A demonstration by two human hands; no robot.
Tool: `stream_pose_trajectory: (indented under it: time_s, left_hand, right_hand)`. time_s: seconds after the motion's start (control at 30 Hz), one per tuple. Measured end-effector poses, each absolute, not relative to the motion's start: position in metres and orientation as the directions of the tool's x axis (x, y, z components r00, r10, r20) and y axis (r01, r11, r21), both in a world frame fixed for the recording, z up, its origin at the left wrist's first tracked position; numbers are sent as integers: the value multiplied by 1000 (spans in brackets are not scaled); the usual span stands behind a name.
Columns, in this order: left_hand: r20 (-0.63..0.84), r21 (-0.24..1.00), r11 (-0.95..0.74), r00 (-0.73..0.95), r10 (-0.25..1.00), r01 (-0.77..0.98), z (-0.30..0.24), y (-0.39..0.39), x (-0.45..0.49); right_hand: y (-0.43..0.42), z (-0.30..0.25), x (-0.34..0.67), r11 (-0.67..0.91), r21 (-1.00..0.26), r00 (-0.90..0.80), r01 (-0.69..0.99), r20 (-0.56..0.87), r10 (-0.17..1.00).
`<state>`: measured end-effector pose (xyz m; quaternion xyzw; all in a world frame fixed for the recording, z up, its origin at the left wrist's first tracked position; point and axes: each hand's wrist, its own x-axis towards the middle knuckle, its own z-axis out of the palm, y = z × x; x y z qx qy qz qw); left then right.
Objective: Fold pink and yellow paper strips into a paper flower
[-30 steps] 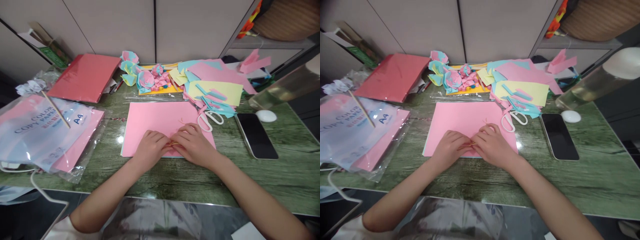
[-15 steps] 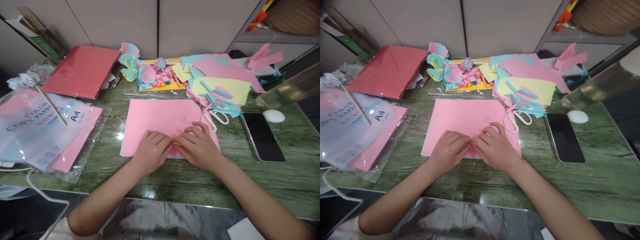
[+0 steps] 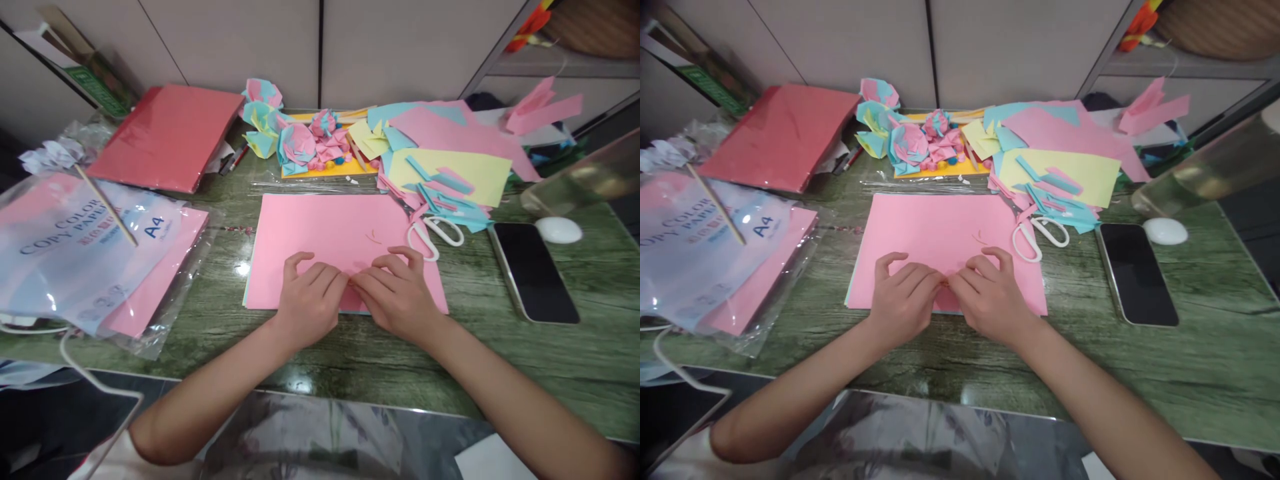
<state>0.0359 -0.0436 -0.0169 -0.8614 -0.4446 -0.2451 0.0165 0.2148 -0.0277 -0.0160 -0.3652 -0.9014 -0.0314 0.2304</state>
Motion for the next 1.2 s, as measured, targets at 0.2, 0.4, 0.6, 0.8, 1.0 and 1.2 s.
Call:
stream_pose_trajectory:
  time_s: [0.2, 0.4, 0.6, 0.8, 1.0, 1.2]
  left_hand:
    - [474, 196, -619, 479, 739, 761, -19, -45, 36]
    - [471, 191, -620, 483, 738, 761, -23, -47, 37]
    - [407, 243, -587, 468, 784, 772, -20, -41, 35]
    - [345, 399, -540, 425, 837, 741, -5, -32, 26]
    - [474, 483, -528, 298, 829, 699, -2, -32, 24]
    - [487, 518, -567, 324, 811, 641, -1, -31, 26]
  right_hand:
    - [-28, -20, 213, 750, -117, -596, 651, 533, 601]
    - [-29, -25, 213, 763, -118, -595, 635, 556, 581]
    - [-24, -18, 212, 721, -166, -597, 672, 455, 661]
    - [-21, 1, 213, 534, -624, -508, 571, 243, 827]
    - [-17, 2, 217, -1, -992, -352, 125, -45, 935]
    - [-16, 2, 212, -140, -989, -419, 56, -151, 896]
